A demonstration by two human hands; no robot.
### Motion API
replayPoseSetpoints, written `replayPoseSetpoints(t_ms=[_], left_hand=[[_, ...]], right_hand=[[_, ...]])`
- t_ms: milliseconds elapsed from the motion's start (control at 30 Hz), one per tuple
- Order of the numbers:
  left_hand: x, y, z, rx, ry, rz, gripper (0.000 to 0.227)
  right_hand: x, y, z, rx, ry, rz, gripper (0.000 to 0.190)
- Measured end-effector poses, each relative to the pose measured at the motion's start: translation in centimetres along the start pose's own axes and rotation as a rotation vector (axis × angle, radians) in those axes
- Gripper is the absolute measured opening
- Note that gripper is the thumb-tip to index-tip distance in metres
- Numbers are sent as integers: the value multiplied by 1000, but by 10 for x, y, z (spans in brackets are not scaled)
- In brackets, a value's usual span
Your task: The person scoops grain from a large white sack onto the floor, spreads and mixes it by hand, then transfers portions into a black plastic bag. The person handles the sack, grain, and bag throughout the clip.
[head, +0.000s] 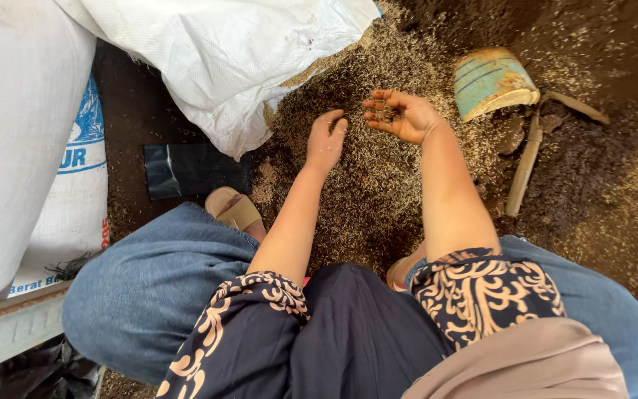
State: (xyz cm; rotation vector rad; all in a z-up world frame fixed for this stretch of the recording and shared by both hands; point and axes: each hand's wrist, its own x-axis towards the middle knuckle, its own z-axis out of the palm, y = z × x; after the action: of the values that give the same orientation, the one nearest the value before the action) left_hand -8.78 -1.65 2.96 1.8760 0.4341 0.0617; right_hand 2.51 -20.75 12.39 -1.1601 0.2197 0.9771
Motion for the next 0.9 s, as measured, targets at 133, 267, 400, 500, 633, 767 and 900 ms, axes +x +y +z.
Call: replayPoseSetpoints(t_ms=[133, 267, 400, 500, 633, 767, 900], left_hand=[[-23, 25, -3, -24, -170, -52, 49], [-36, 25, -15, 77, -216, -99, 48], [-38, 12, -31, 197, -221, -144, 49], [-44, -7, -40, 267, -239, -191, 50], [-44, -40, -48, 443, -375, -287, 55], [-40, -83, -59, 487, -407, -286, 58], [-36, -117, -78, 448, -375, -314, 52]], right_hand=[[4, 34, -1, 61, 7, -166, 31], [2, 50, 4, -613, 443, -183, 27], [-7, 52, 15, -1133, 646, -464, 22], [-9, 65, 21, -1732, 624, -834, 20], [9, 69, 18, -1552, 635, -613, 29], [14, 82, 10, -1584, 343, -101, 32], [11, 136, 34, -1346, -155, 497, 25]])
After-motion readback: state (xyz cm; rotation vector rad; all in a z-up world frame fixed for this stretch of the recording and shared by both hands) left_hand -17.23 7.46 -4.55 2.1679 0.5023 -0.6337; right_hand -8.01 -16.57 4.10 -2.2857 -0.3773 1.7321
